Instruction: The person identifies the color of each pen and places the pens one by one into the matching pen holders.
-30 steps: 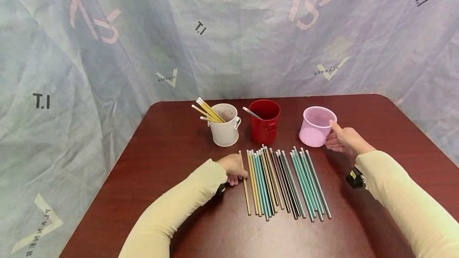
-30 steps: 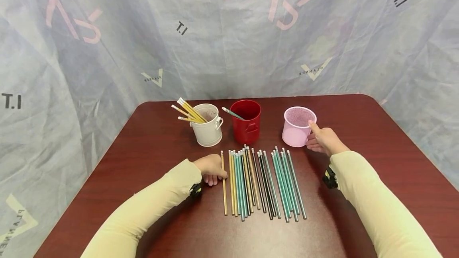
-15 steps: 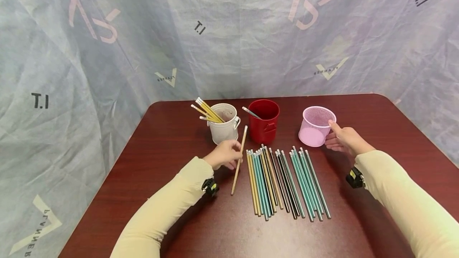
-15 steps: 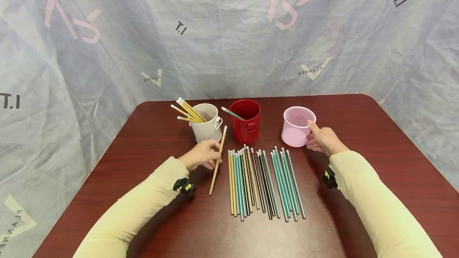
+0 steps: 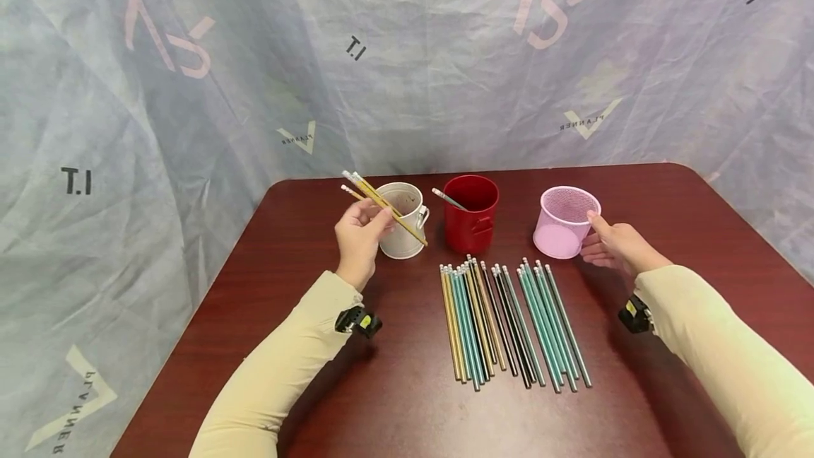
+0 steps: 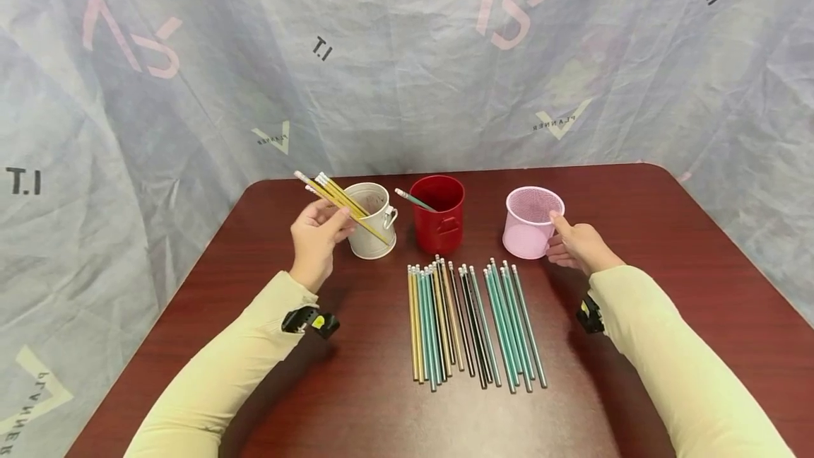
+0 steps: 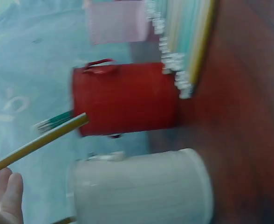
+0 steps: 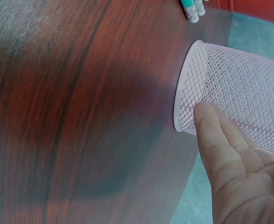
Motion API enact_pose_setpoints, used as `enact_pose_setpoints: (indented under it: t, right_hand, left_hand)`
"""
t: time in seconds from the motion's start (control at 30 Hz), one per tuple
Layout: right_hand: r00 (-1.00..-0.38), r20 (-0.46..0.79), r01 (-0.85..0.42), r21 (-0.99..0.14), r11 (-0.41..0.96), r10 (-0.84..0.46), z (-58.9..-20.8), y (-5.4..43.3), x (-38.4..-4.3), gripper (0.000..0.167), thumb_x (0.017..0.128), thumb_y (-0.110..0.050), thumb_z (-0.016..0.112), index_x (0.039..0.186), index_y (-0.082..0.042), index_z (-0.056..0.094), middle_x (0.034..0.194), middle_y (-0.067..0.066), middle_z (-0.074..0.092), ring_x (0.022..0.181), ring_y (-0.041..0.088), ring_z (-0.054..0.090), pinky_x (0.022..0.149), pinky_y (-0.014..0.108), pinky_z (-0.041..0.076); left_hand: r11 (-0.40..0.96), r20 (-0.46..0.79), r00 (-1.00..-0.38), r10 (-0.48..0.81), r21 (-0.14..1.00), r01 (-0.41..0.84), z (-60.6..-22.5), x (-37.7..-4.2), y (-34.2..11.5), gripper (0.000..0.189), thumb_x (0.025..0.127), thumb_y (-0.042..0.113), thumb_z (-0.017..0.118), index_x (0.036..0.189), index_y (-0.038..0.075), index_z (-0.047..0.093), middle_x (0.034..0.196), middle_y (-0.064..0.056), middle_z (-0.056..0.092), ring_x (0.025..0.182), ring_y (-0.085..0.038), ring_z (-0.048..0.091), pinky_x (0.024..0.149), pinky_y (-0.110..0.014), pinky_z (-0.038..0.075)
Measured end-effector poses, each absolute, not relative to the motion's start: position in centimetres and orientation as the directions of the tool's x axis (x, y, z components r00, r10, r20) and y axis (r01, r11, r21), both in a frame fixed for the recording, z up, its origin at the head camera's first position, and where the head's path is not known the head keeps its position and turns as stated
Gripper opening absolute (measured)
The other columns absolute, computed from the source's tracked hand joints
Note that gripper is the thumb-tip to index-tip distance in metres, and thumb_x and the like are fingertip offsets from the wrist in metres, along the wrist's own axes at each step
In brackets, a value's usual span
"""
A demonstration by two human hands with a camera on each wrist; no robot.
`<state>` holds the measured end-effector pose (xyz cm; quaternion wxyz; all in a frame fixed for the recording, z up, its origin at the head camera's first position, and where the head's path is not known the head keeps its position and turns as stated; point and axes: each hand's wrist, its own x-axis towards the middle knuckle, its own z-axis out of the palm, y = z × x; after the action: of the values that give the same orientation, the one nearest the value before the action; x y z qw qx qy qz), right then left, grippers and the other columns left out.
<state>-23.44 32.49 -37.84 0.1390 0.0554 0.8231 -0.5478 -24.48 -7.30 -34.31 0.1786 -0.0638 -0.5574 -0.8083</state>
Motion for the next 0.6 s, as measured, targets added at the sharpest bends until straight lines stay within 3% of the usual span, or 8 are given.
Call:
enact_pose_setpoints:
  t: [0.2,0.3,0.6]
  right_hand:
    - [-0.953,-0.298,0.257,-0.887,0.384,-0.053,-38.0,32.5,-23.4,0.083,0.102,-0.048,0.021,0.125,0.032,0.03,0.103,0.034,0.063,0.079,0.018,0.068,0.076,0.034,0.057]
    - [-0.953,-0.297,0.256,-0.886,0.386,-0.05,-37.9,32.5,-23.3,0.084,0.101,-0.049,0.021,0.125,0.031,0.03,0.102,0.032,0.064,0.079,0.017,0.068,0.076,0.033,0.057]
    - [-0.953,-0.298,0.253,-0.884,0.394,-0.057,-38.1,32.6,-23.6,0.083,0.102,-0.048,0.019,0.124,0.032,0.03,0.108,0.039,0.059,0.083,0.021,0.067,0.078,0.035,0.056]
  left_hand:
    - [-0.353,0.373,-0.875,-0.308,0.809,0.469,-31.2,-24.7,-8.5,0.016,0.081,-0.017,0.063,0.086,-0.002,0.061,0.072,-0.003,0.064,0.059,-0.01,0.064,0.058,-0.023,0.056]
    - [-0.334,0.396,-0.859,-0.325,0.801,0.496,-30.3,-25.0,-9.3,0.016,0.081,-0.016,0.064,0.083,0.0,0.063,0.073,-0.004,0.066,0.063,-0.011,0.065,0.063,-0.024,0.057]
    - [-0.242,0.321,-0.864,-0.388,0.869,0.432,-30.5,-26.8,-11.6,0.013,0.083,-0.008,0.068,0.082,0.004,0.063,0.075,-0.005,0.067,0.065,-0.011,0.066,0.064,-0.025,0.056]
